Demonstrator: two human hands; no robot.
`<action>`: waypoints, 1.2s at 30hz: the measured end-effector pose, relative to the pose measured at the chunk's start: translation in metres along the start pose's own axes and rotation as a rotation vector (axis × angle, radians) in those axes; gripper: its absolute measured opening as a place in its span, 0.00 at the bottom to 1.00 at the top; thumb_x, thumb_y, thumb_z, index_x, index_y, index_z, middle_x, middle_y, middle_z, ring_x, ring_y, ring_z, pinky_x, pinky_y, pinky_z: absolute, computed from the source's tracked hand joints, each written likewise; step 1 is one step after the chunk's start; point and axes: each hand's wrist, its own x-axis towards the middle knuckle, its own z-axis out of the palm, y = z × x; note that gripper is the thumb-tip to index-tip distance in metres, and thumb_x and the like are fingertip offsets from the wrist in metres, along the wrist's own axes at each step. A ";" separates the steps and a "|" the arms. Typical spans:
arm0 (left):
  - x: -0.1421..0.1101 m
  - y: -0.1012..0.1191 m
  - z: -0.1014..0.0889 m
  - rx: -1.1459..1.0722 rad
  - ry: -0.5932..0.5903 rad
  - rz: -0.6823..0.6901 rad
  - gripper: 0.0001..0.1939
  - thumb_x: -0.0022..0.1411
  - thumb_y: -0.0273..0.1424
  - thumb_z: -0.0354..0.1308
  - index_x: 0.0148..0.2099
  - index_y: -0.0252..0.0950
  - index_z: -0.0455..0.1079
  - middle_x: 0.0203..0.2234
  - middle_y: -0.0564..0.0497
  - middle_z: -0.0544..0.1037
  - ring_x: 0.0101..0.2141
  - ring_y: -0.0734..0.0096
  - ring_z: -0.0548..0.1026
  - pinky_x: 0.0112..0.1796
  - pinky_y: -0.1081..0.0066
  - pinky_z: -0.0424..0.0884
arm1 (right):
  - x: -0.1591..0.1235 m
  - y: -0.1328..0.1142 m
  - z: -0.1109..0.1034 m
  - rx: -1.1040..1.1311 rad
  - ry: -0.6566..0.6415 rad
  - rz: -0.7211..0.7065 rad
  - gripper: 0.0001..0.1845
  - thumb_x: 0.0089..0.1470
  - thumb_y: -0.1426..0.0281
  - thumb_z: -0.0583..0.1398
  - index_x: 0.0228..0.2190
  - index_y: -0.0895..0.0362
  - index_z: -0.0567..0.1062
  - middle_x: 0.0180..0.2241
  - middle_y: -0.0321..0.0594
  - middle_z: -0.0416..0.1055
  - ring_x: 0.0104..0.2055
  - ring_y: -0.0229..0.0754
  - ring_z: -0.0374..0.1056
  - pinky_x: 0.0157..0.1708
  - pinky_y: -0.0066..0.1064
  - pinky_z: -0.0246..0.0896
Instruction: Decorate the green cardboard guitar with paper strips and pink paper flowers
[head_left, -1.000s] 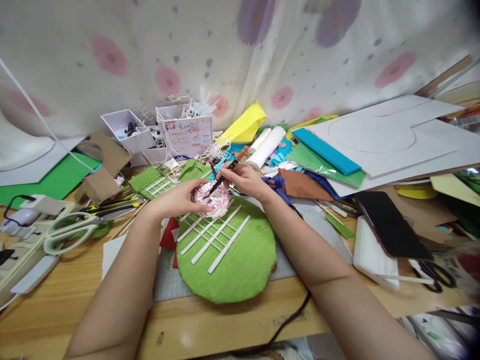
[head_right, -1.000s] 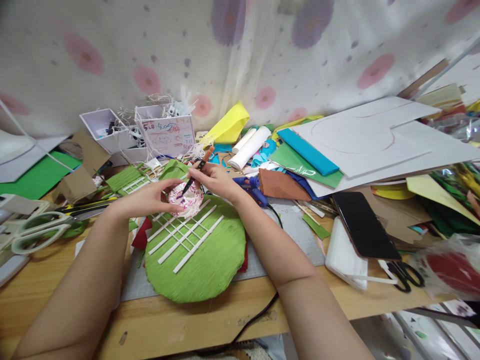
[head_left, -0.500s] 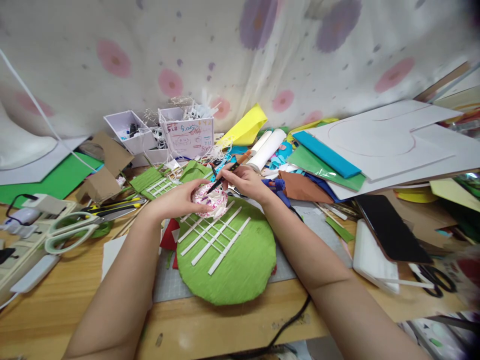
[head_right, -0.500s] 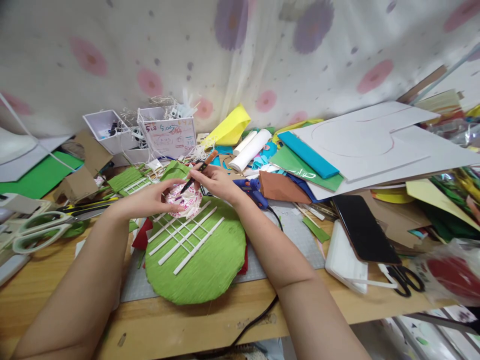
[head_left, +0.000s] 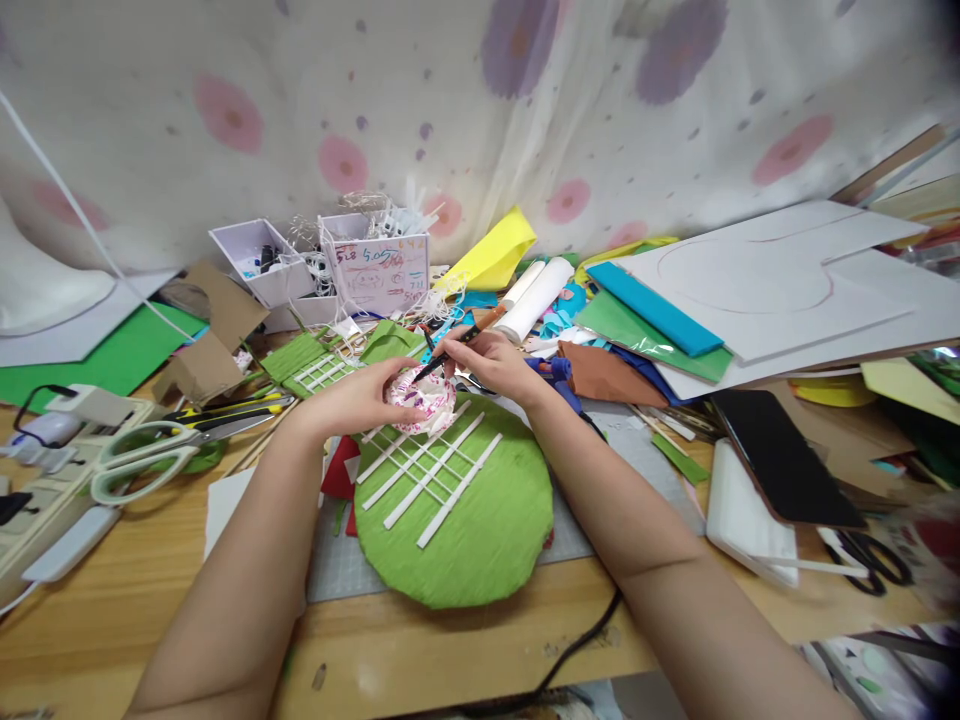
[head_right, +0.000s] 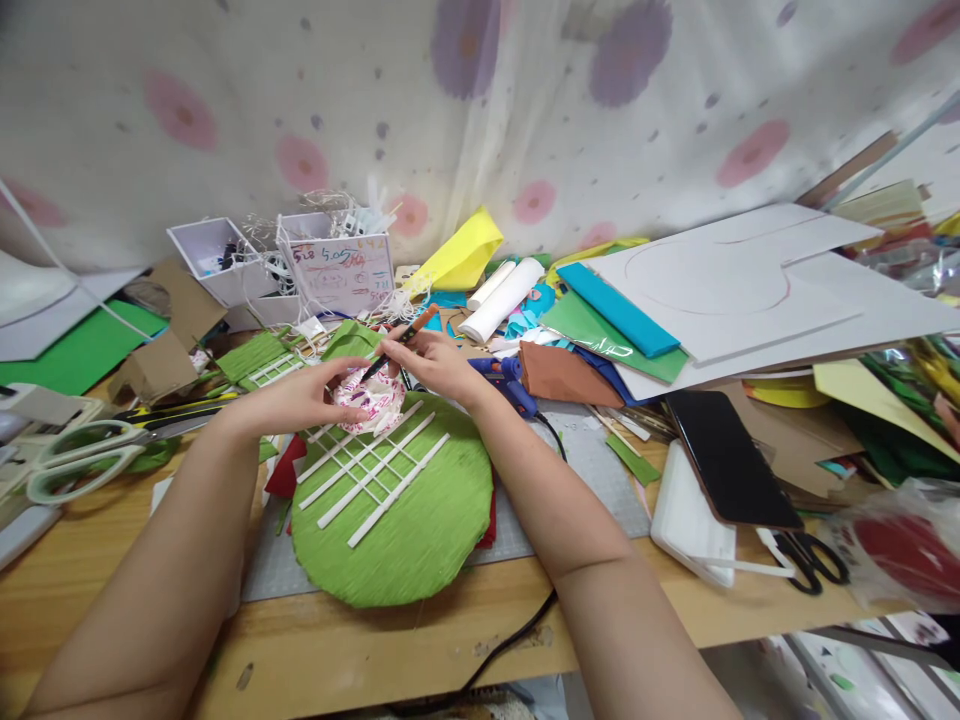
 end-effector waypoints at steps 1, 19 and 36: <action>0.000 0.000 0.000 0.002 -0.001 0.000 0.46 0.48 0.57 0.60 0.65 0.39 0.60 0.56 0.47 0.73 0.48 0.55 0.75 0.49 0.65 0.69 | 0.000 0.000 0.000 0.008 -0.004 -0.004 0.27 0.57 0.47 0.55 0.31 0.59 0.74 0.26 0.38 0.71 0.29 0.36 0.67 0.34 0.29 0.64; 0.000 0.001 0.000 0.005 0.000 -0.009 0.44 0.49 0.57 0.59 0.63 0.40 0.61 0.53 0.47 0.75 0.47 0.57 0.75 0.47 0.65 0.70 | -0.001 0.001 0.001 -0.007 -0.011 -0.041 0.26 0.58 0.49 0.56 0.32 0.60 0.75 0.26 0.39 0.71 0.30 0.36 0.67 0.34 0.29 0.63; 0.003 -0.004 0.001 0.001 -0.014 0.008 0.43 0.49 0.58 0.58 0.63 0.40 0.61 0.52 0.47 0.75 0.48 0.57 0.74 0.47 0.66 0.69 | -0.001 0.002 0.002 -0.019 -0.029 -0.025 0.28 0.57 0.47 0.55 0.30 0.60 0.76 0.27 0.40 0.72 0.30 0.36 0.67 0.33 0.29 0.64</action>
